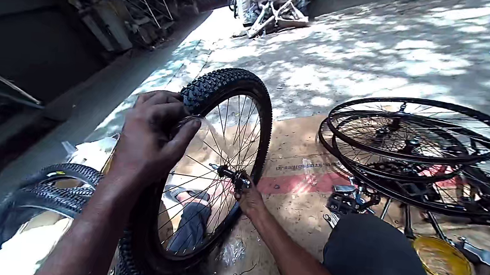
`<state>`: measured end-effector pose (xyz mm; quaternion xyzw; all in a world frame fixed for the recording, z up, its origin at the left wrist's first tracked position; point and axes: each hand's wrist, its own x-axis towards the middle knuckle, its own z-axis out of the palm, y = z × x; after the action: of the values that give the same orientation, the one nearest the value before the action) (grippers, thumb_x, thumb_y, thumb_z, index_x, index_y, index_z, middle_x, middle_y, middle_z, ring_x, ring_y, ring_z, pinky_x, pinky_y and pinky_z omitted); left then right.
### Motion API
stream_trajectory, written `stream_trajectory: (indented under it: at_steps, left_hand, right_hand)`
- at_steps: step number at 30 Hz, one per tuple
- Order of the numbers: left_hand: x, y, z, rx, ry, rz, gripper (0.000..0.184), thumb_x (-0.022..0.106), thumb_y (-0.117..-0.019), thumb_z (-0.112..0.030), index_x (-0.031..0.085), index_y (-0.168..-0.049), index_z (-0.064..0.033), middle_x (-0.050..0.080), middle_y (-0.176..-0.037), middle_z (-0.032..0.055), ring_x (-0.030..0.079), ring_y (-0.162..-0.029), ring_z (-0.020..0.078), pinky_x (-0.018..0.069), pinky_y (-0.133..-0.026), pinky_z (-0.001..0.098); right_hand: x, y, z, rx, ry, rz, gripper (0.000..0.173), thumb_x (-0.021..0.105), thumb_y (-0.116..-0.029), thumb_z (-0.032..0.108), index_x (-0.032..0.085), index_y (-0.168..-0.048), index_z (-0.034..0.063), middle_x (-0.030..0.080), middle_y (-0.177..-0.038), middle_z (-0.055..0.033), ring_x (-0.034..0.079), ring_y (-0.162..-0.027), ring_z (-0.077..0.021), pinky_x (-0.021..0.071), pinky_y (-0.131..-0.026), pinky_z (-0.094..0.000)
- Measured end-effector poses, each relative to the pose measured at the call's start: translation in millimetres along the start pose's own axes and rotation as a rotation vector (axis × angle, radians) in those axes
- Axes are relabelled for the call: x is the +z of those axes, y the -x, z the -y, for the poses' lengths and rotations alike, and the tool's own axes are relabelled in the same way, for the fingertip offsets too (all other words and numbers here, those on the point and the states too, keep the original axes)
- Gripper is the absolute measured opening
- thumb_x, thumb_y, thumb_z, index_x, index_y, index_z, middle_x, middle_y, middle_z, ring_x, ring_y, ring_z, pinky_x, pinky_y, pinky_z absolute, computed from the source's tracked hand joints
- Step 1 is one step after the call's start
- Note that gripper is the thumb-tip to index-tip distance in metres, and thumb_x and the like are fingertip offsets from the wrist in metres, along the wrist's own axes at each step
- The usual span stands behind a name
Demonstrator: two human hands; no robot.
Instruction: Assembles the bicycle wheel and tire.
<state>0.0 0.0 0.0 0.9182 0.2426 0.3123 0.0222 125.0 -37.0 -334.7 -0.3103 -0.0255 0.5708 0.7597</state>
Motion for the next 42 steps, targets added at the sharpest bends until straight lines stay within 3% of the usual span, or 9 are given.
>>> stream_trajectory:
  at_steps: [3, 8, 13, 23, 30, 34, 38, 42]
  left_hand:
    - [2, -2, -3, 0.011, 0.010, -0.006, 0.026, 0.065, -0.0955, -0.037, 0.070, -0.088, -0.0118, 0.066, -0.120, 0.0078, 0.054, -0.129, 0.0228, 0.0429, -0.107, 0.0436]
    - [4, -3, -5, 0.028, 0.011, -0.015, 0.026, 0.064, -0.0955, -0.036, 0.071, -0.089, -0.0123, 0.067, -0.117, 0.0072, 0.054, -0.128, 0.0229, 0.0430, -0.107, 0.0431]
    - [5, -4, -3, 0.049, 0.021, -0.020, 0.026, 0.064, -0.0955, -0.034, 0.072, -0.085, -0.0119, 0.069, -0.114, 0.0073, 0.054, -0.129, 0.0235, 0.0427, -0.109, 0.0428]
    - [7, -1, -6, 0.039, 0.043, -0.032, 0.025, 0.063, -0.0958, -0.036, 0.070, -0.084, -0.0151, 0.068, -0.114, 0.0030, 0.054, -0.128, 0.0195, 0.0452, -0.106, 0.0411]
    - [7, -3, -9, 0.036, 0.042, -0.030, 0.024, 0.064, -0.0956, -0.034, 0.071, -0.083, -0.0142, 0.068, -0.113, 0.0037, 0.054, -0.127, 0.0208, 0.0451, -0.106, 0.0407]
    - [8, -4, -6, 0.030, 0.030, -0.023, 0.026, 0.063, -0.0964, -0.035, 0.070, -0.083, -0.0148, 0.068, -0.113, 0.0031, 0.054, -0.127, 0.0202, 0.0451, -0.105, 0.0406]
    - [7, -6, -3, 0.024, 0.030, -0.020, 0.025, 0.063, -0.0963, -0.035, 0.070, -0.083, -0.0147, 0.068, -0.114, 0.0033, 0.054, -0.128, 0.0203, 0.0447, -0.106, 0.0405]
    - [7, -6, -2, 0.022, 0.044, -0.029, 0.024, 0.063, -0.0960, -0.034, 0.070, -0.082, -0.0149, 0.068, -0.111, 0.0021, 0.054, -0.126, 0.0199, 0.0461, -0.103, 0.0408]
  right_hand:
    - [-3, -1, 2, -0.016, 0.039, 0.004, 0.038, 0.046, -0.1064, 0.009, 0.052, -0.141, 0.0246, 0.064, -0.104, -0.0030, 0.057, -0.071, -0.0095, 0.0480, -0.058, -0.0249]
    - [-11, -4, 28, -0.117, 0.399, 0.139, 0.047, 0.049, -0.1020, -0.002, 0.048, -0.144, 0.0182, 0.065, -0.116, -0.0047, 0.063, -0.088, -0.0128, 0.0528, -0.069, -0.0295]
    - [-19, -9, 10, -0.045, 0.167, 0.093, 0.051, 0.050, -0.1009, -0.003, 0.049, -0.143, 0.0251, 0.063, -0.121, -0.0054, 0.064, -0.094, -0.0181, 0.0558, -0.077, -0.0380]
    - [-11, -7, 5, 0.033, -0.082, -0.019, 0.045, 0.051, -0.1008, -0.002, 0.054, -0.138, 0.0227, 0.065, -0.106, -0.0052, 0.064, -0.078, -0.0157, 0.0561, -0.065, -0.0316]
    - [0, 1, -1, 0.043, -0.164, -0.138, 0.028, 0.052, -0.1028, 0.004, 0.053, -0.129, 0.0134, 0.064, -0.098, -0.0078, 0.065, -0.072, -0.0171, 0.0582, -0.062, -0.0308]
    - [9, 6, -3, 0.070, -0.190, -0.165, 0.011, 0.051, -0.1048, 0.009, 0.054, -0.116, 0.0112, 0.063, -0.090, -0.0070, 0.065, -0.069, -0.0166, 0.0581, -0.061, -0.0304]
    - [16, 10, 6, 0.097, -0.064, -0.176, 0.011, 0.047, -0.1064, 0.012, 0.053, -0.115, 0.0087, 0.063, -0.088, -0.0093, 0.066, -0.068, -0.0190, 0.0596, -0.062, -0.0335]
    - [4, 2, 8, 0.100, 0.057, -0.147, 0.020, 0.050, -0.1062, 0.011, 0.050, -0.126, 0.0075, 0.065, -0.091, -0.0117, 0.066, -0.069, -0.0205, 0.0595, -0.063, -0.0349]
